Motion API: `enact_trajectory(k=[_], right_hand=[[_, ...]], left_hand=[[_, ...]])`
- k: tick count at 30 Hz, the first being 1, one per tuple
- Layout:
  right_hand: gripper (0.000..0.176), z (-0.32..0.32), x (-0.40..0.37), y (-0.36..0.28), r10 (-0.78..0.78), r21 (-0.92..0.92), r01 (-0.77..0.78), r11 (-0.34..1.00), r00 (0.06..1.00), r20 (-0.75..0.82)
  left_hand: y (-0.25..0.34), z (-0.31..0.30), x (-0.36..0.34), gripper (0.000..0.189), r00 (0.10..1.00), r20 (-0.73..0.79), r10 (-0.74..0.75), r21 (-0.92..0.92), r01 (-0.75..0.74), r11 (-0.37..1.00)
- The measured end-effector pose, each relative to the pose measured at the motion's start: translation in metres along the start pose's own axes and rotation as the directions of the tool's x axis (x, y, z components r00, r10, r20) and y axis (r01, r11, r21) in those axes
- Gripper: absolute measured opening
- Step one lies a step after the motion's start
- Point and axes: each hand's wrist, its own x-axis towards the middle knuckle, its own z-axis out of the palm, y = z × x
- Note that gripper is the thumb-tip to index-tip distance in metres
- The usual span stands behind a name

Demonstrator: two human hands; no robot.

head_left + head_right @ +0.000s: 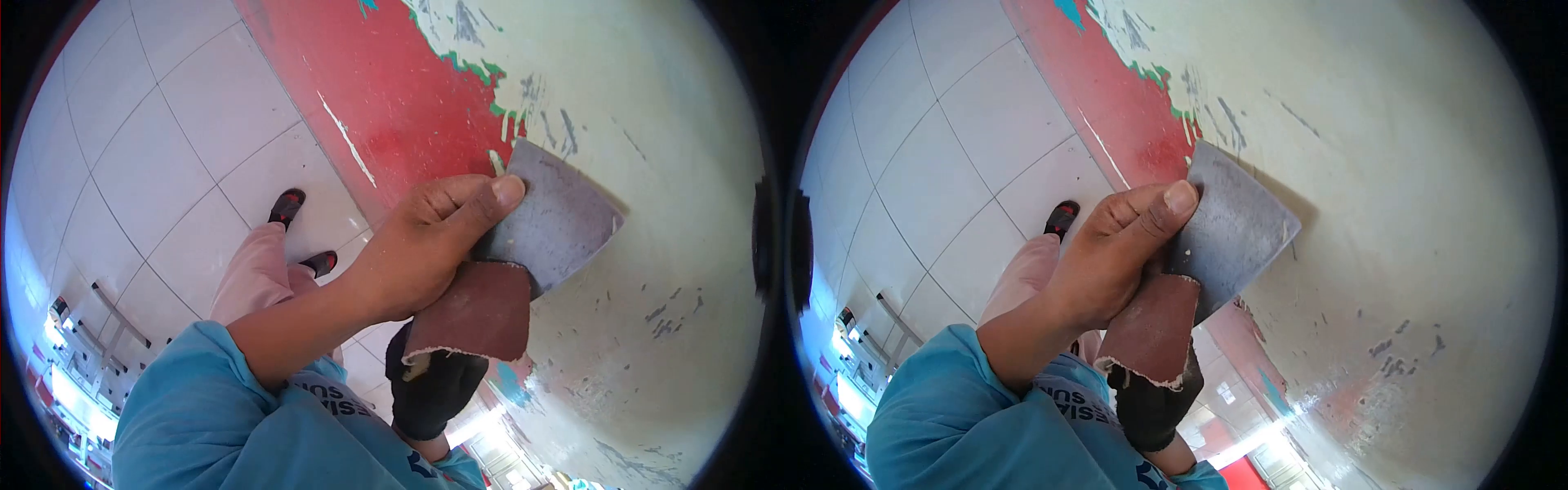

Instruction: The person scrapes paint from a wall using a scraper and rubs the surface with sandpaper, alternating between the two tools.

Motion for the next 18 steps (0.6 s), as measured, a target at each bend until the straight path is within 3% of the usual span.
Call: enact_trajectory(k=[1, 3, 6, 10, 12, 14, 16, 17, 18], right_hand=[[0.054, 0.0, 0.0, -0.001, -0.078, -0.101, 0.075, 0.992, 0.997, -0.023], [0.054, 0.001, 0.005, -0.005, -0.257, -0.305, 0.232, 0.924, 0.965, -0.044], [0.054, 0.003, 0.007, -0.002, -0.482, -0.589, 0.392, 0.707, 0.876, 0.006], [0.053, 0.003, 0.005, 0.001, -0.524, -0.56, 0.42, 0.714, 0.851, -0.029], [0.052, 0.003, 0.005, 0.001, -0.539, -0.537, 0.436, 0.722, 0.841, -0.041], [0.051, 0.003, 0.004, 0.001, -0.559, -0.518, 0.453, 0.725, 0.827, -0.058], [0.05, 0.003, 0.004, 0.001, -0.592, -0.504, 0.481, 0.717, 0.803, -0.076], [0.05, 0.003, 0.004, 0.001, -0.606, -0.496, 0.495, 0.713, 0.792, -0.08], [0.05, 0.003, 0.006, -0.002, -0.609, -0.5, 0.499, 0.707, 0.79, -0.072]], left_hand=[[0.0, -0.002, 0.0, 0.037, 1.0, 0.005, -0.002, 0.008, 0.001, 1.0], [0.003, -0.007, 0.002, 0.036, 1.0, 0.007, 0.001, 0.2, -0.002, 0.98], [0.003, -0.001, 0.002, 0.035, 1.0, -0.025, -0.015, 0.068, 0.016, 0.998], [0.004, 0.003, 0.002, 0.035, 0.997, 0.03, 0.066, 0.114, -0.069, 0.991], [0.014, 0.007, 0.003, 0.034, 0.996, -0.062, 0.062, 0.029, -0.06, 0.998], [0.013, 0.003, 0.005, 0.033, 0.997, 0.016, 0.077, -0.036, -0.076, 0.996], [0.003, 0.0, 0.0, 0.033, 0.996, -0.016, 0.087, 0.11, -0.085, 0.99], [0.005, -0.002, 0.001, 0.033, 0.99, 0.016, 0.138, 0.314, -0.136, 0.94], [0.007, -0.004, 0.002, 0.033, 0.99, 0.011, 0.142, 0.306, -0.138, 0.942]])
